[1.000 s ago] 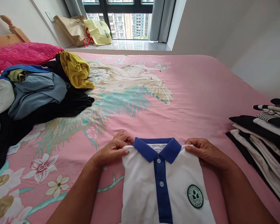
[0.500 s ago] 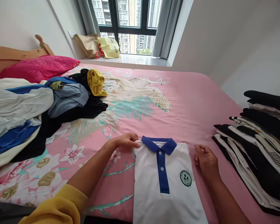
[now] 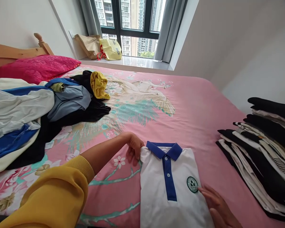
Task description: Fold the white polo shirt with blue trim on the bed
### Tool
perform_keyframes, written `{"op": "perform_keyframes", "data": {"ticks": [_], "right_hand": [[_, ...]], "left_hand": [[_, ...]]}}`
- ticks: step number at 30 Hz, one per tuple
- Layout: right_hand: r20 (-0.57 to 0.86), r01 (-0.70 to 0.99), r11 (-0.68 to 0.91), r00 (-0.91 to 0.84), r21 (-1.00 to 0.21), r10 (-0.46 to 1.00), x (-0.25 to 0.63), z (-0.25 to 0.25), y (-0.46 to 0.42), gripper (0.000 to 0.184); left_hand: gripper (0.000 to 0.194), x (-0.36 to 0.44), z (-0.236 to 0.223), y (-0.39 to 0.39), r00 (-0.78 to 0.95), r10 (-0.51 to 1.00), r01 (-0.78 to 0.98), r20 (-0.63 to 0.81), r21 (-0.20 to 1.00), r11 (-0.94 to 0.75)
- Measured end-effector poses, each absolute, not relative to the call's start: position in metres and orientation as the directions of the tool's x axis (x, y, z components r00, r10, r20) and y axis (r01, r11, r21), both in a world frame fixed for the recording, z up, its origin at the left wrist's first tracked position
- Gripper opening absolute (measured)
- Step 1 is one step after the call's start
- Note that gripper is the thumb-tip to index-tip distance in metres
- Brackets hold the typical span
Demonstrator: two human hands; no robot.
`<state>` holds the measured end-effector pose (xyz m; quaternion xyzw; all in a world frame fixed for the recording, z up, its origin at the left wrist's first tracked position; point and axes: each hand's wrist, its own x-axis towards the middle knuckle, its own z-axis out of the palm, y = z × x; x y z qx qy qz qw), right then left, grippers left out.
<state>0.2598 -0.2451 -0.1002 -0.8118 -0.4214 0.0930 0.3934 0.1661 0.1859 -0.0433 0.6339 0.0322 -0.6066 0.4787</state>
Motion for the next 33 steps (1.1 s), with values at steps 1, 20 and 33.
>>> {"op": "perform_keyframes", "data": {"ticks": [1, 20, 33], "right_hand": [[0.207, 0.686, -0.296, 0.550, -0.664, 0.809, 0.260, -0.103, -0.241, 0.038], [0.393, 0.885, -0.207, 0.381, -0.416, 0.837, 0.256, -0.120, -0.228, 0.043], [0.376, 0.866, -0.211, 0.400, -0.453, 0.835, 0.258, -0.118, -0.229, 0.044]], "left_hand": [[0.011, 0.168, -0.042, 0.187, 0.257, -0.477, 0.634, -0.840, 0.519, -0.574], [0.015, 0.159, -0.037, 0.185, 0.246, -0.541, 0.681, -0.804, 0.541, -0.494], [0.013, 0.166, -0.033, 0.179, 0.322, -0.133, 0.659, -0.937, 0.323, -0.679]]}}
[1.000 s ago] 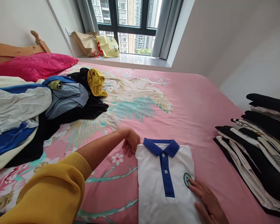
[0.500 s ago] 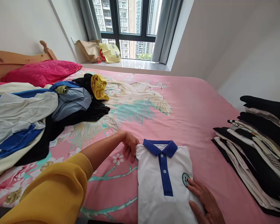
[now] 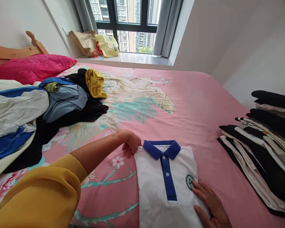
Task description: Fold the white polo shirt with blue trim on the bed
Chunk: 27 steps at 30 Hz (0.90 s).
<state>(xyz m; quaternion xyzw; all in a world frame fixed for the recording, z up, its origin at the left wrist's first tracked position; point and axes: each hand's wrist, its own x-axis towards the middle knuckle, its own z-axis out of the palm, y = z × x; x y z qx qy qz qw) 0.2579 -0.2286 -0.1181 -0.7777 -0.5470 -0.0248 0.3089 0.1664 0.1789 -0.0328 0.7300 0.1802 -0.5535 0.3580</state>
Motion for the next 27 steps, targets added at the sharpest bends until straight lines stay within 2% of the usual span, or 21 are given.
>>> {"op": "perform_keyframes", "data": {"ticks": [3, 5, 9, 12, 13, 14, 15, 16, 18, 22, 24, 27], "right_hand": [[0.362, 0.857, -0.206, 0.401, -0.472, 0.841, 0.257, -0.119, -0.230, 0.044], [0.357, 0.850, -0.201, 0.404, -0.487, 0.843, 0.258, -0.120, -0.231, 0.044], [0.333, 0.821, -0.202, 0.424, -0.534, 0.842, 0.257, -0.115, -0.233, 0.039], [0.330, 0.787, -0.219, 0.470, -0.576, 0.819, 0.250, -0.096, -0.227, 0.029], [0.351, 0.786, -0.209, 0.474, -0.581, 0.808, 0.246, -0.088, -0.222, 0.028], [0.378, 0.795, -0.190, 0.466, -0.576, 0.800, 0.242, -0.079, -0.215, 0.028], [0.400, 0.810, -0.172, 0.446, -0.560, 0.801, 0.237, -0.071, -0.208, 0.029], [0.404, 0.831, -0.159, 0.416, -0.534, 0.815, 0.232, -0.065, -0.200, 0.032], [0.334, 0.867, -0.186, 0.365, -0.463, 0.869, 0.225, -0.061, -0.186, 0.038], [0.044, 0.848, -0.430, 0.465, -0.312, 0.884, 0.223, -0.079, -0.176, 0.058], [-0.021, 0.810, -0.522, 0.536, -0.266, 0.844, 0.224, -0.087, -0.176, 0.063], [-0.010, 0.798, -0.554, 0.568, -0.238, 0.823, 0.221, -0.083, -0.171, 0.060]], "left_hand": [[0.016, 0.150, -0.029, 0.179, 0.428, -0.077, 0.709, -0.900, 0.387, -0.590], [0.019, 0.136, -0.025, 0.175, 0.527, 0.030, 0.728, -0.849, 0.433, -0.531], [0.030, 0.099, -0.021, 0.145, 0.658, 0.443, 0.750, -0.609, 0.478, -0.456], [0.034, 0.069, -0.030, 0.097, 0.639, 0.724, 0.735, -0.258, 0.481, -0.477], [0.032, 0.061, -0.035, 0.077, 0.647, 0.762, 0.672, -0.033, 0.498, -0.548], [0.032, 0.054, -0.041, 0.057, 0.696, 0.705, 0.570, 0.136, 0.492, -0.658], [0.034, 0.048, -0.047, 0.036, 0.763, 0.605, 0.467, 0.227, 0.454, -0.759], [0.040, 0.043, -0.053, 0.017, 0.823, 0.509, 0.393, 0.253, 0.394, -0.831], [0.052, 0.034, -0.063, -0.016, 0.889, 0.427, 0.365, 0.167, 0.303, -0.880], [0.074, 0.013, -0.071, -0.046, 0.833, 0.552, 0.541, -0.019, 0.234, -0.808], [0.070, 0.007, -0.065, -0.046, 0.811, 0.583, 0.578, -0.055, 0.231, -0.782], [0.052, 0.017, -0.051, -0.032, 0.805, 0.592, 0.580, -0.036, 0.252, -0.774]]}}
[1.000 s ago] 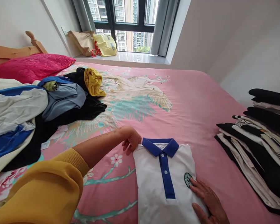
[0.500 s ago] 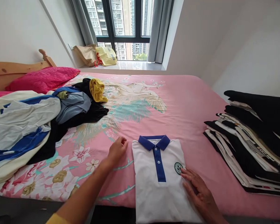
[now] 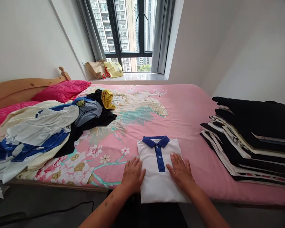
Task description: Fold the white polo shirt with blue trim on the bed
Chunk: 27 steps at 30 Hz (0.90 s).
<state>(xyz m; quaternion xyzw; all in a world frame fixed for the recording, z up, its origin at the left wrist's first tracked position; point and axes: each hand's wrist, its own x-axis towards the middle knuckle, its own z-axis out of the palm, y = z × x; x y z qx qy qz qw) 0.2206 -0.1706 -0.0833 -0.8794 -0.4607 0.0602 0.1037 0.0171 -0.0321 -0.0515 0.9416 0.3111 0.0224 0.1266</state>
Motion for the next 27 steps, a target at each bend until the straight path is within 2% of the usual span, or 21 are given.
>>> {"op": "perform_keyframes", "data": {"ticks": [3, 8, 10, 13, 16, 18, 20, 22, 25, 27], "right_hand": [[0.017, 0.814, -0.534, 0.552, -0.226, 0.834, 0.215, -0.074, -0.160, 0.057], [-0.020, 0.749, -0.609, 0.627, -0.262, 0.779, 0.218, -0.073, -0.157, 0.057], [0.067, 0.751, -0.594, 0.635, -0.288, 0.770, 0.223, -0.070, -0.156, 0.048], [0.199, 0.801, -0.512, 0.581, -0.310, 0.789, 0.233, -0.066, -0.145, 0.042], [0.101, 0.766, -0.558, 0.613, -0.319, 0.783, 0.250, -0.072, -0.129, 0.046], [-0.002, 0.680, -0.655, 0.693, -0.331, 0.721, 0.264, -0.081, -0.124, 0.055], [-0.033, 0.624, -0.692, 0.734, -0.363, 0.678, 0.276, -0.092, -0.130, 0.059], [0.018, 0.628, -0.651, 0.726, -0.426, 0.688, 0.283, -0.102, -0.147, 0.061], [0.186, 0.659, -0.550, 0.711, -0.513, 0.679, 0.276, -0.117, -0.192, 0.062], [0.291, 0.684, -0.491, 0.699, -0.540, 0.653, 0.261, -0.124, -0.227, 0.056]], "left_hand": [[0.052, 0.042, -0.046, -0.007, 0.816, 0.577, 0.558, -0.002, 0.258, -0.789], [0.065, 0.064, -0.057, 0.026, 0.622, 0.781, 0.771, -0.049, 0.214, -0.600], [0.055, 0.066, -0.060, 0.030, 0.599, 0.798, 0.771, 0.064, 0.222, -0.596], [0.045, 0.072, -0.064, 0.027, 0.704, 0.680, 0.636, 0.205, 0.244, -0.732], [0.054, 0.079, -0.071, 0.026, 0.721, 0.682, 0.634, 0.124, 0.279, -0.721], [0.062, 0.081, -0.075, 0.028, 0.687, 0.725, 0.682, 0.053, 0.297, -0.668], [0.063, 0.079, -0.078, 0.029, 0.671, 0.741, 0.697, 0.028, 0.318, -0.643], [0.062, 0.070, -0.081, 0.025, 0.645, 0.763, 0.702, 0.043, 0.360, -0.614], [0.058, 0.040, -0.088, 0.004, 0.642, 0.759, 0.650, 0.111, 0.446, -0.615], [0.052, 0.014, -0.092, -0.020, 0.659, 0.733, 0.581, 0.171, 0.503, -0.640]]}}
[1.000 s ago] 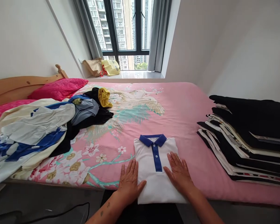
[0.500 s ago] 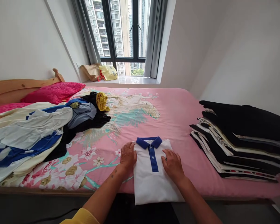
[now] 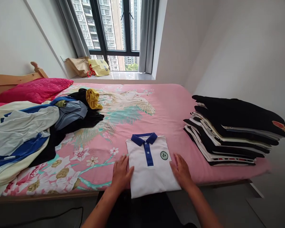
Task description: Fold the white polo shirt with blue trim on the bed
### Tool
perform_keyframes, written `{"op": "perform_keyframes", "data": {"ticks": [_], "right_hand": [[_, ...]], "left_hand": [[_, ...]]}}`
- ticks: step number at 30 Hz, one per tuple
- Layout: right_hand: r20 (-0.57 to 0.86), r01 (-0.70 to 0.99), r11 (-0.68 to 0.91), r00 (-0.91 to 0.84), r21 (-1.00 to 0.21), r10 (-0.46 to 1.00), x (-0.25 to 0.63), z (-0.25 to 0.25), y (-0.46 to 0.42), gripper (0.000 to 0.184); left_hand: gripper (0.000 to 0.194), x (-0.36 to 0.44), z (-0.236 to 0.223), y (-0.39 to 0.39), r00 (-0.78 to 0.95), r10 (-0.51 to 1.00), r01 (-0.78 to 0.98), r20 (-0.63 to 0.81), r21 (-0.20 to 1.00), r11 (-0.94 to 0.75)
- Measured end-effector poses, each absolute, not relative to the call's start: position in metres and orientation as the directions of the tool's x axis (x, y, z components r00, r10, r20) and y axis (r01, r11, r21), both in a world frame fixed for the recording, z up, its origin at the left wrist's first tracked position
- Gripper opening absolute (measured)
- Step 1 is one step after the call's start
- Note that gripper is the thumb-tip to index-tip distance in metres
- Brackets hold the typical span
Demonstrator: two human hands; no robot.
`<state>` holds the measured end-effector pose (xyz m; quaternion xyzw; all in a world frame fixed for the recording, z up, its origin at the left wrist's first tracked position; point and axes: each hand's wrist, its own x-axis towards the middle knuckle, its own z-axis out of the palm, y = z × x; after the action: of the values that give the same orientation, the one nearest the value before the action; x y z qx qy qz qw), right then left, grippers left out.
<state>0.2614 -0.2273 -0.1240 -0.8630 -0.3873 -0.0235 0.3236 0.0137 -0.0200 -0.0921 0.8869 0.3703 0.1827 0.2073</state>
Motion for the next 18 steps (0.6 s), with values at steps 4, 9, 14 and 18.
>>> {"op": "perform_keyframes", "data": {"ticks": [4, 9, 14, 18], "right_hand": [[0.356, 0.647, -0.487, 0.746, -0.587, 0.562, 0.226, -0.125, -0.278, 0.038], [0.164, 0.493, -0.557, 0.828, -0.668, 0.536, 0.207, -0.106, -0.286, 0.039], [-0.079, 0.321, -0.615, 0.843, -0.720, 0.532, 0.205, -0.093, -0.285, 0.039], [-0.109, 0.209, -0.483, 0.828, -0.850, 0.550, 0.204, -0.098, -0.290, 0.044]], "left_hand": [[0.037, -0.030, -0.089, -0.072, 0.568, 0.806, 0.541, 0.169, 0.661, -0.520], [0.036, -0.038, -0.081, -0.104, 0.510, 0.832, 0.513, -0.219, 0.853, -0.091], [0.042, -0.031, -0.090, -0.107, 0.472, 0.839, 0.441, -0.271, 0.897, 0.041], [0.045, -0.032, -0.090, -0.111, 0.423, 0.838, 0.347, -0.345, 0.916, 0.202]]}}
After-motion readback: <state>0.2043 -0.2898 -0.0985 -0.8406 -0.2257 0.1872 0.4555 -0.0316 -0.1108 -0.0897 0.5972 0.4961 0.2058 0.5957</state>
